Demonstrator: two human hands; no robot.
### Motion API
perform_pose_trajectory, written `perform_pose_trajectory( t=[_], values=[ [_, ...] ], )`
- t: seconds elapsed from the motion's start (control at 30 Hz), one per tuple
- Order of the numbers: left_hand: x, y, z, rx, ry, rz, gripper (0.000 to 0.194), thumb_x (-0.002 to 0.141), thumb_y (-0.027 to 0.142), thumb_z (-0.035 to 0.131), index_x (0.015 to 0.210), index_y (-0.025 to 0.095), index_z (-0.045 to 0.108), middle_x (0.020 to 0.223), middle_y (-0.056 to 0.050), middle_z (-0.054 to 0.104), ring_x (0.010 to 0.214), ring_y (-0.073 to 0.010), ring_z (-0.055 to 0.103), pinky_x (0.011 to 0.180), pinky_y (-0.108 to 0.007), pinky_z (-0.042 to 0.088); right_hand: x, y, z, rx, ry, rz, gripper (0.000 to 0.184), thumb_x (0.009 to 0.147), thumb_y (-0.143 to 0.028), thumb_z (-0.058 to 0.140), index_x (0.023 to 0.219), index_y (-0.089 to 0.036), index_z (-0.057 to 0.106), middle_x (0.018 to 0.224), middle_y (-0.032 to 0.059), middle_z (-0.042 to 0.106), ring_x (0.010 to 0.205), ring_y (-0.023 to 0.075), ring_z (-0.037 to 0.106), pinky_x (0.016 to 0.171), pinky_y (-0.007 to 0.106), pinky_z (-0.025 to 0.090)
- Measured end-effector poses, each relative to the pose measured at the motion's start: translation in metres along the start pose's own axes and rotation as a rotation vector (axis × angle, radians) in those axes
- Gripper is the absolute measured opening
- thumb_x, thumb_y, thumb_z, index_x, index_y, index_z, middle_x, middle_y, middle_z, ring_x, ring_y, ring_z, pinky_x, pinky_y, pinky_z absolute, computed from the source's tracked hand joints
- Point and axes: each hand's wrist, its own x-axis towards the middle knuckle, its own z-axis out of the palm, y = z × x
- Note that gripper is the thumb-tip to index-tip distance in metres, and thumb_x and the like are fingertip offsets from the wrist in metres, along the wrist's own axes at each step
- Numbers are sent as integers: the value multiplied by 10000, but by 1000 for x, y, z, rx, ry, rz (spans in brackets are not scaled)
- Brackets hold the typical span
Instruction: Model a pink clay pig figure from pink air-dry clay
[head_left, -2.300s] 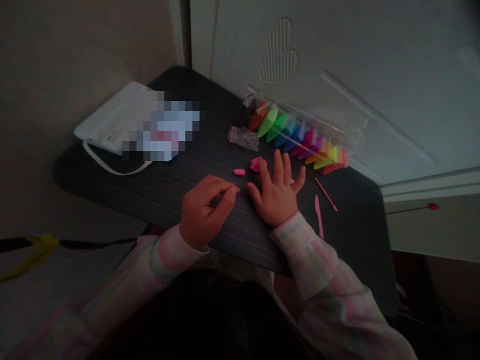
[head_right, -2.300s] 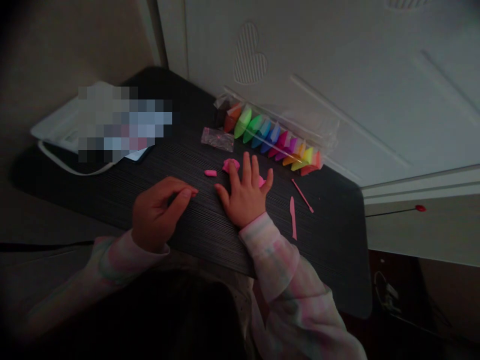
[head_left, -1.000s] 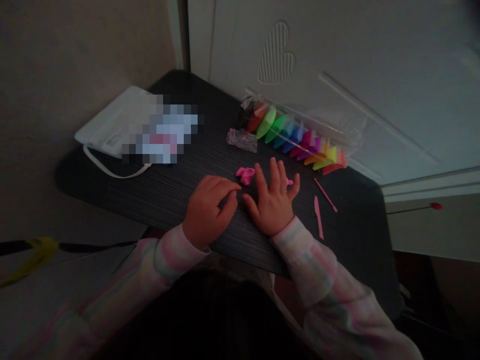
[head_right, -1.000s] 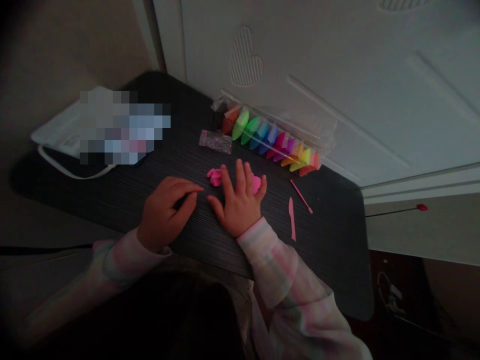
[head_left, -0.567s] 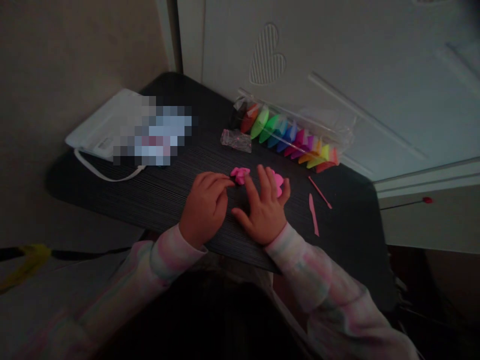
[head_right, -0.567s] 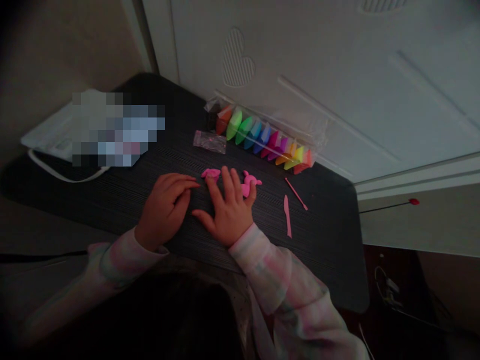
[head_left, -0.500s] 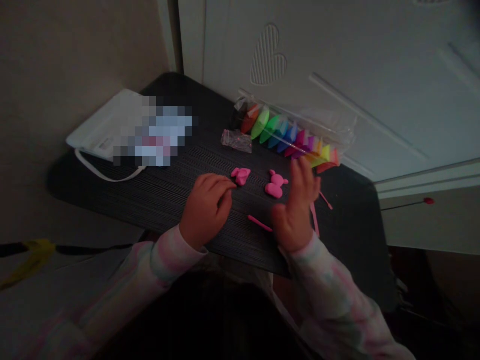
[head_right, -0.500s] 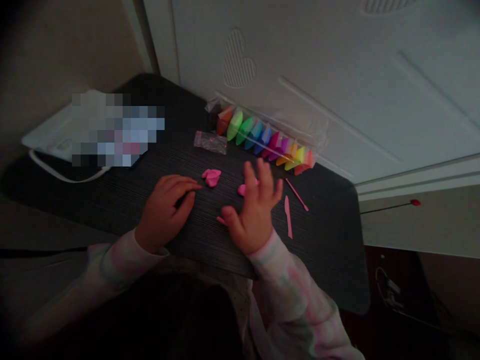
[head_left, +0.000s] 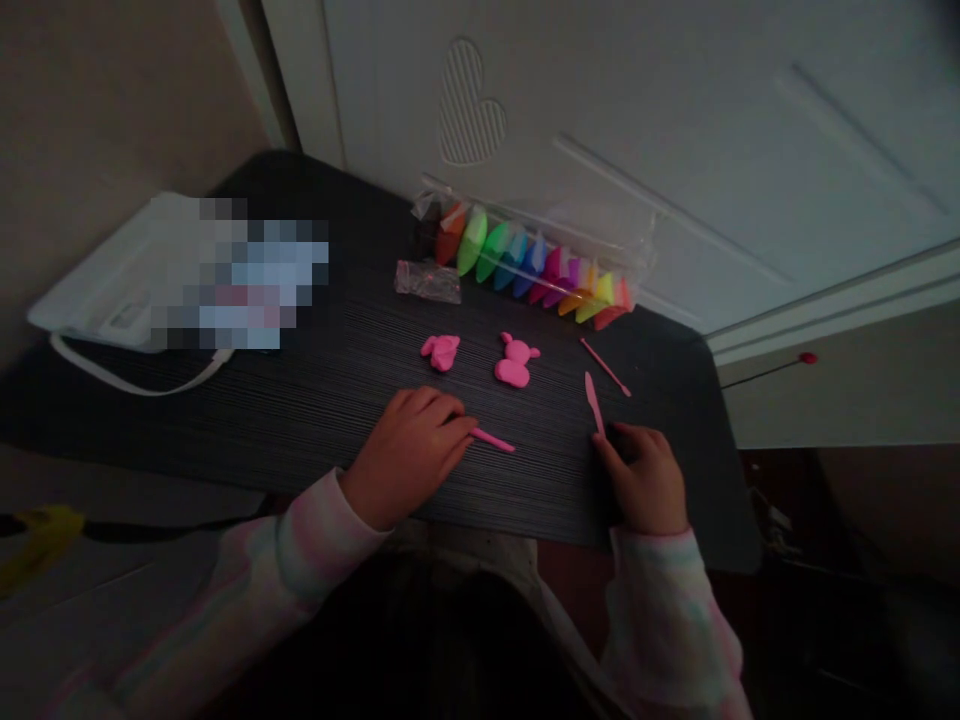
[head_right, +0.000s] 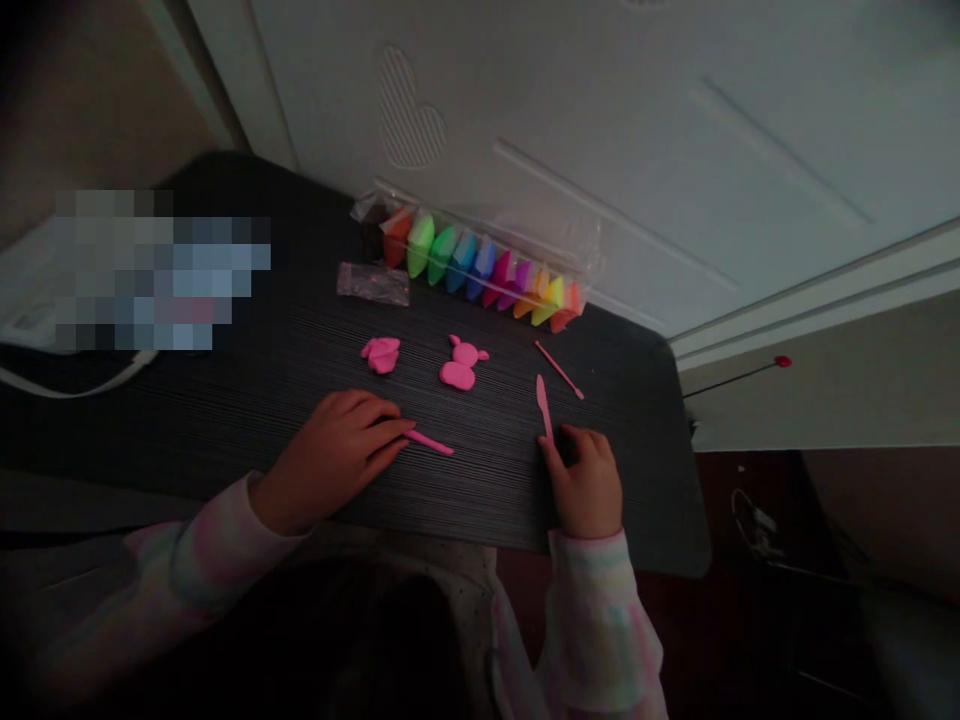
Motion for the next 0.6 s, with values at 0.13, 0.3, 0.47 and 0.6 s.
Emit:
perform_pose_trajectory(
  t=[0.13, 0.3, 0.47, 0.6],
  values=[
    [1, 9, 3, -34, 16, -29, 161, 842, 234, 462, 845, 184, 615, 838, -31, 616, 820, -200, 497, 714, -355, 384, 6, -8, -1, 45, -46, 11, 283, 750, -380, 488, 818, -134, 609, 809, 86, 574, 665, 173, 520, 668, 335, 436],
    [-2, 22, 6, -127, 56, -73, 137, 836, 227, 469, 848, 169, 593, 841, -36, 616, 818, -186, 497, 738, -344, 391, 15, -6, -1, 91, -160, 10, 180, 726, -310, 480, 717, -153, 569, 727, 65, 565, 657, 175, 534, 636, 315, 427],
    [-2, 27, 8, -94, 11, -104, 136, 832, 225, 465, 851, 174, 589, 845, -41, 608, 833, -201, 493, 738, -359, 389, 10, -10, -5, 100, -179, 24, 106, 737, -266, 440, 705, -176, 485, 706, 74, 573, 656, 195, 551, 618, 325, 419],
    [-1, 27, 8, -74, -21, -103, 143, 834, 244, 460, 839, 178, 588, 847, -42, 600, 830, -208, 491, 733, -365, 388, -16, -30, -13, 130, -156, 27, 126, 799, -254, 372, 848, -170, 452, 706, 62, 607, 595, 182, 575, 559, 306, 428]
  ],
)
